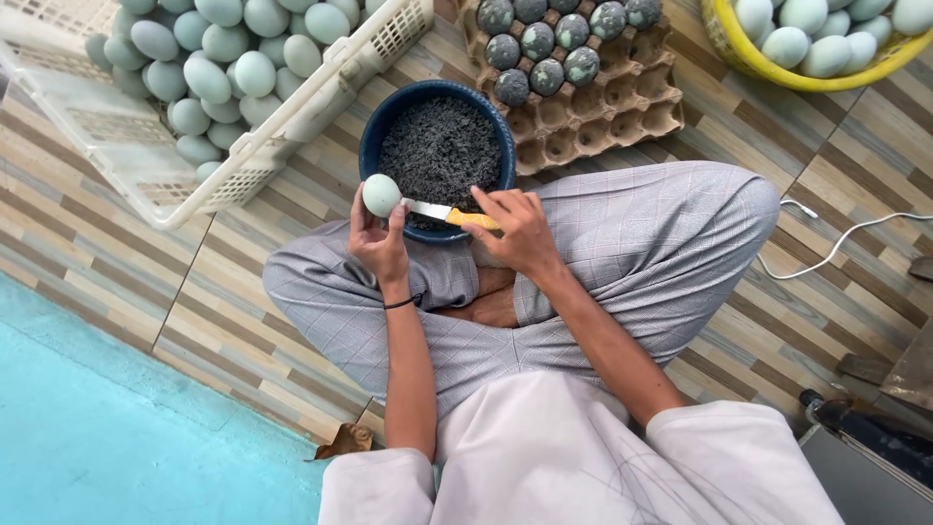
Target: Scraping the dark coating off salted eggs using a small knife while sitting on the floor.
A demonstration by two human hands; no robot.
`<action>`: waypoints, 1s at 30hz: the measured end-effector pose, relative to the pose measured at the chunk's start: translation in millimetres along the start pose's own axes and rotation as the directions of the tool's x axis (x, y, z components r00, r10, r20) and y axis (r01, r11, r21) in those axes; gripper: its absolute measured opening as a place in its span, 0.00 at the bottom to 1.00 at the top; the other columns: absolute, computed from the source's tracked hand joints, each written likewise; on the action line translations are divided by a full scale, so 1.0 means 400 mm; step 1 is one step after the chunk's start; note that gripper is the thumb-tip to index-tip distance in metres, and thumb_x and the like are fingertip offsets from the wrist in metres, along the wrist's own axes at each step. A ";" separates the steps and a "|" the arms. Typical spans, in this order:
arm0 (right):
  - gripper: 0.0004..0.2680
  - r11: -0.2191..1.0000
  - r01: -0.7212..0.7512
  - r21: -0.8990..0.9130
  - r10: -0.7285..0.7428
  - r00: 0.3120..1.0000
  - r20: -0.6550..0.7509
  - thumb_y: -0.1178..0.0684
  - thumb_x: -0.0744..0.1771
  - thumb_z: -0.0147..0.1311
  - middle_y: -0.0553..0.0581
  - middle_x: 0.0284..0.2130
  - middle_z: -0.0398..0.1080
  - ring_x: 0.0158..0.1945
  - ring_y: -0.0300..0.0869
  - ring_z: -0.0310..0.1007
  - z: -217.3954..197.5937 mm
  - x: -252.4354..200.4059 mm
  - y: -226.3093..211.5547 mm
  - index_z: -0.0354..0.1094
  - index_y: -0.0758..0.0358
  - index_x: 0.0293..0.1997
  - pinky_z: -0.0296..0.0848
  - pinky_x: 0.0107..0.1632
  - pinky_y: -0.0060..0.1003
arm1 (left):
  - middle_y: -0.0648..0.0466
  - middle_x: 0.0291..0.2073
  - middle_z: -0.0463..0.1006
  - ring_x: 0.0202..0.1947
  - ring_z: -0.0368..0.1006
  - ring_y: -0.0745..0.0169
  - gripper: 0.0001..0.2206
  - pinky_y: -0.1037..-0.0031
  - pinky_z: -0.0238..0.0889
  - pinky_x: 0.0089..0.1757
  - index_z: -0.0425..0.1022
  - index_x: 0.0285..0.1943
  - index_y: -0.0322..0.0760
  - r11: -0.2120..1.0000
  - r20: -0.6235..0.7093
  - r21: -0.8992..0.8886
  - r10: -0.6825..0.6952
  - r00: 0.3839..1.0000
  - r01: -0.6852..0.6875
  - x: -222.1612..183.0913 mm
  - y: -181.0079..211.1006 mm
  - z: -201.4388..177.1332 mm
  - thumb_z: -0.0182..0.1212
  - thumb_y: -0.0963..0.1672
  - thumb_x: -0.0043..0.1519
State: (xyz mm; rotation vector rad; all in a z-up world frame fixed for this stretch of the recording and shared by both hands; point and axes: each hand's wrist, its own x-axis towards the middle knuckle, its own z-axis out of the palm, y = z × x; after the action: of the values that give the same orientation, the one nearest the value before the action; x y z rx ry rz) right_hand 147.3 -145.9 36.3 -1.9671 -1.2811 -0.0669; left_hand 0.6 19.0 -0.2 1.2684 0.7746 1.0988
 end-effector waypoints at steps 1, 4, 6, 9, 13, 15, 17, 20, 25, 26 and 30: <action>0.18 1.000 -0.003 -0.008 0.003 1.000 -0.005 0.43 0.66 0.65 0.55 0.35 0.74 0.42 0.45 0.74 -0.030 0.024 -0.006 0.74 0.59 0.59 0.68 0.45 0.40 | 0.33 0.52 0.77 0.48 0.80 0.45 0.30 0.58 0.84 0.43 0.64 0.69 0.23 1.000 0.007 -0.006 -0.001 1.000 0.001 0.003 0.005 0.006 0.73 0.37 0.59; 0.12 0.616 -0.453 0.645 0.484 0.863 0.145 0.47 0.71 0.53 0.59 0.36 0.76 0.43 0.44 0.76 -0.104 0.076 0.004 0.73 0.57 0.60 0.72 0.47 0.36 | 0.32 0.51 0.77 0.47 0.80 0.45 0.31 0.58 0.85 0.43 0.65 0.69 0.24 0.995 0.011 -0.088 -0.043 0.999 0.044 0.002 0.008 0.008 0.74 0.35 0.56; 0.23 -0.666 -0.244 0.705 0.428 0.649 0.629 0.36 0.69 0.45 0.48 0.26 0.55 0.29 0.34 0.56 -0.138 0.109 0.058 0.65 0.62 0.65 0.55 0.31 0.28 | 0.33 0.51 0.77 0.46 0.80 0.45 0.30 0.59 0.84 0.42 0.65 0.69 0.24 0.996 0.025 -0.093 -0.014 1.000 0.016 0.008 -0.004 0.005 0.74 0.35 0.57; 0.25 -0.759 -0.208 0.617 0.247 0.785 0.568 0.40 0.70 0.39 0.43 0.20 0.41 0.20 0.29 0.39 -0.158 0.116 0.100 0.53 0.66 0.75 0.42 0.22 0.22 | 0.32 0.51 0.77 0.46 0.80 0.43 0.30 0.56 0.84 0.42 0.65 0.69 0.24 0.997 0.040 -0.078 -0.010 0.999 0.013 0.007 -0.006 0.001 0.72 0.34 0.57; 0.23 -0.089 -0.630 0.772 0.277 0.729 0.626 0.49 0.68 0.34 0.37 0.15 0.38 0.15 0.26 0.35 -0.114 0.220 0.095 0.54 0.69 0.72 0.37 0.18 0.21 | 0.31 0.51 0.76 0.46 0.80 0.43 0.30 0.57 0.84 0.42 0.64 0.70 0.23 0.996 0.003 -0.082 -0.022 1.000 0.023 0.009 -0.004 0.015 0.71 0.34 0.58; 0.20 0.930 -0.347 -0.118 0.339 0.693 0.636 0.43 0.67 0.37 0.65 0.28 0.77 0.33 0.61 0.78 -0.065 0.294 0.063 0.70 0.53 0.63 0.74 0.34 0.54 | 0.33 0.50 0.77 0.47 0.80 0.42 0.27 0.55 0.84 0.40 0.65 0.69 0.24 1.000 0.003 -0.011 -0.003 1.000 0.003 -0.004 0.005 0.016 0.71 0.35 0.60; 0.18 0.942 -0.264 -0.206 0.332 0.656 0.678 0.42 0.67 0.38 0.63 0.26 0.76 0.30 0.57 0.78 0.010 0.274 0.094 0.75 0.54 0.54 0.75 0.32 0.51 | 0.33 0.50 0.76 0.46 0.80 0.42 0.28 0.54 0.84 0.40 0.65 0.69 0.24 1.000 -0.002 -0.013 -0.013 1.000 0.013 -0.010 -0.007 -0.004 0.71 0.35 0.59; 0.17 0.925 -0.214 -0.315 0.376 0.644 0.666 0.41 0.65 0.40 0.61 0.26 0.77 0.32 0.55 0.79 0.002 0.315 0.085 0.79 0.54 0.42 0.77 0.34 0.51 | 0.33 0.50 0.75 0.46 0.78 0.41 0.29 0.49 0.83 0.40 0.66 0.68 0.25 0.999 -0.002 -0.045 -0.005 1.000 0.005 0.005 -0.069 -0.064 0.73 0.35 0.57; 0.18 0.920 -0.255 -0.299 0.389 0.701 0.598 0.37 0.63 0.43 0.61 0.27 0.78 0.33 0.55 0.81 0.065 0.239 0.154 0.80 0.55 0.35 0.77 0.37 0.53 | 0.31 0.54 0.71 0.48 0.77 0.34 0.27 0.46 0.81 0.41 0.62 0.71 0.26 0.999 0.120 -0.035 0.026 0.992 -0.022 0.034 -0.103 -0.054 0.68 0.37 0.64; 0.19 0.914 -0.307 -0.266 0.406 0.684 0.605 0.37 0.63 0.40 0.64 0.31 0.78 0.37 0.57 0.81 0.047 0.245 0.141 0.80 0.57 0.38 0.78 0.40 0.56 | 0.29 0.53 0.71 0.47 0.77 0.31 0.27 0.46 0.81 0.41 0.62 0.71 0.25 0.999 0.101 -0.028 0.027 0.995 -0.024 0.022 -0.097 -0.051 0.69 0.37 0.64; 0.21 0.891 -0.395 -0.223 0.442 0.643 0.626 0.36 0.63 0.38 0.65 0.34 0.79 0.41 0.59 0.81 0.066 0.218 0.120 0.80 0.59 0.37 0.77 0.43 0.59 | 0.28 0.51 0.72 0.47 0.77 0.29 0.28 0.44 0.80 0.39 0.63 0.70 0.23 0.999 0.074 -0.008 0.042 0.996 -0.042 0.011 -0.091 -0.040 0.71 0.37 0.62</action>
State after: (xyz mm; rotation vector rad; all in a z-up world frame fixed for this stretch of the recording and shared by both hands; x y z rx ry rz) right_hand 219.2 -72.8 27.7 -2.4043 -1.1857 0.9251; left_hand -5.2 30.2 -37.8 1.3180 0.6914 1.0811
